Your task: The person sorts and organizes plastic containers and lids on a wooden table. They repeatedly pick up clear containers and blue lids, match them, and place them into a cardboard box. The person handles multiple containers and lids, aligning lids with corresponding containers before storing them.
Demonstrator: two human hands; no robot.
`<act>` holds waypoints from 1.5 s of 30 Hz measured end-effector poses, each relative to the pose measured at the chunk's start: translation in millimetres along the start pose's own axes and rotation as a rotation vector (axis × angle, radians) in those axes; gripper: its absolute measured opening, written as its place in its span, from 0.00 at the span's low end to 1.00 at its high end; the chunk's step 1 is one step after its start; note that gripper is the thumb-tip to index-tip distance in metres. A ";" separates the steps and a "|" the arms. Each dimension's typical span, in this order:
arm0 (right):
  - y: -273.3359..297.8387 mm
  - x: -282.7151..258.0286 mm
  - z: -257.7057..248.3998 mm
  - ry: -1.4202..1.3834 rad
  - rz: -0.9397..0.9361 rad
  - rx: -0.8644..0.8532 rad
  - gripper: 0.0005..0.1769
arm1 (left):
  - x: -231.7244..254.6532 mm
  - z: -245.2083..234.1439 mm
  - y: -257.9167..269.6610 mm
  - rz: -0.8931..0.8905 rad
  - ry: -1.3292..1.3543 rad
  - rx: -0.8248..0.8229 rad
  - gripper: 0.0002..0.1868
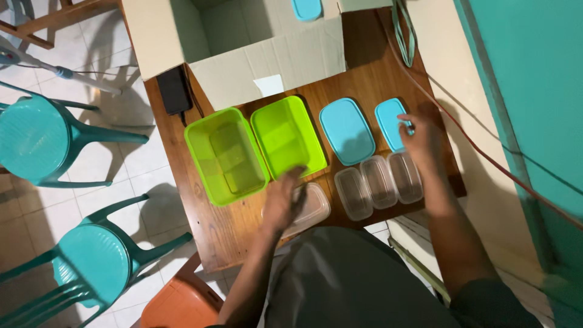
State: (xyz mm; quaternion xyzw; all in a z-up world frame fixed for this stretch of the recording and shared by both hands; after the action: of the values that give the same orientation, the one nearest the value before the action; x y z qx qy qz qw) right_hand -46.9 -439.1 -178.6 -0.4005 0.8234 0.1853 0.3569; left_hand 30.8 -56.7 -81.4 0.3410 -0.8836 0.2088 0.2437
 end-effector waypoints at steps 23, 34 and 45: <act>13.1 10.2 42.1 0.357 0.086 -0.028 0.45 | 27.5 -12.8 57.9 0.061 0.394 -0.131 0.16; 24.9 -67.9 21.3 0.427 -0.192 0.137 0.38 | 5.0 -30.4 51.7 -0.053 0.369 -0.129 0.14; 61.8 -158.2 -0.3 0.094 -0.389 0.168 0.41 | 23.1 -10.4 27.4 -0.060 0.422 -0.157 0.15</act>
State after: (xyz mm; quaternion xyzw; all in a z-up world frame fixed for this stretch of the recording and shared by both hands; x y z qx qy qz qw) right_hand -28.7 -318.2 -60.7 -0.5289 0.7589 0.0247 0.3791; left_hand -0.5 -44.0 -65.5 0.2960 -0.8159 0.1987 0.4552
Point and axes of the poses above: each hand's wrist, its own y-axis away from the middle knuckle, its own z-axis out of the palm, x = y × z, the point moved 6 cm from there along -y, towards the middle knuckle, and after that the axes turned 10 degrees about -y, right-handed, at the moved point
